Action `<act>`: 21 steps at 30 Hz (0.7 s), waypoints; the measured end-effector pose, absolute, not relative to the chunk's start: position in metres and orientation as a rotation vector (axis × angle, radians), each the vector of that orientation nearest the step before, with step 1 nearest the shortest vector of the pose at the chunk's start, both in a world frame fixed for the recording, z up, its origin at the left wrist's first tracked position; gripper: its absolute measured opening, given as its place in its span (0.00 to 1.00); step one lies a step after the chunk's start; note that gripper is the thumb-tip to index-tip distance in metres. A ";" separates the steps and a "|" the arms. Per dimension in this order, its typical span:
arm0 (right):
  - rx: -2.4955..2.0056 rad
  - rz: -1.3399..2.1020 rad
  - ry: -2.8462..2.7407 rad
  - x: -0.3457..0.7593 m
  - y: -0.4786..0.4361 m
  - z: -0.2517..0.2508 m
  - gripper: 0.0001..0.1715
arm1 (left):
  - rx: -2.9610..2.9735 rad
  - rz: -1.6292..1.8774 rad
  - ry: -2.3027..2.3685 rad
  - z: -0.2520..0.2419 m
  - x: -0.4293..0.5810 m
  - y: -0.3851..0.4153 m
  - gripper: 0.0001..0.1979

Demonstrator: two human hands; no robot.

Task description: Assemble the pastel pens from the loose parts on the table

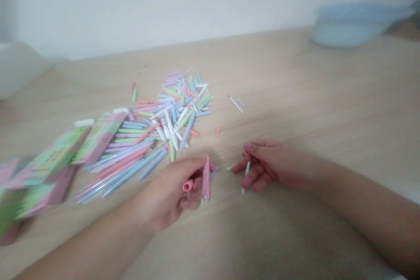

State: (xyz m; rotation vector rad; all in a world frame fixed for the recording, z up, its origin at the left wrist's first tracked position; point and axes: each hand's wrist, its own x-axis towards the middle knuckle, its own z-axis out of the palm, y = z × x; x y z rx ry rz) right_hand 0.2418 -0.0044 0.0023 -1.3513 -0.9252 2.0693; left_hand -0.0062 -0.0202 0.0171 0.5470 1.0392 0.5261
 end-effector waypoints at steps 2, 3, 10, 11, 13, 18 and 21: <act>-1.318 2.040 -0.894 0.241 -0.004 0.001 0.14 | 0.566 0.501 1.035 0.015 -0.006 -0.020 0.21; -1.298 2.022 -0.879 0.241 -0.004 0.000 0.13 | 0.594 0.496 1.036 0.014 -0.005 -0.020 0.22; -1.191 1.923 -0.853 0.238 -0.001 -0.002 0.16 | 1.770 0.835 1.110 0.012 -0.014 -0.043 0.08; -1.168 1.904 -0.869 0.238 -0.001 -0.001 0.17 | 1.987 0.856 1.037 0.012 -0.017 -0.046 0.04; -1.077 1.869 -0.936 0.240 -0.005 0.000 0.19 | 2.354 0.894 0.877 0.012 -0.021 -0.047 0.04; -0.772 1.595 -1.197 0.246 -0.037 0.019 0.22 | 2.800 0.872 0.620 0.005 -0.025 -0.035 0.11; -0.748 1.459 -1.311 0.247 -0.060 0.043 0.20 | 2.834 0.842 0.600 0.002 -0.026 -0.031 0.12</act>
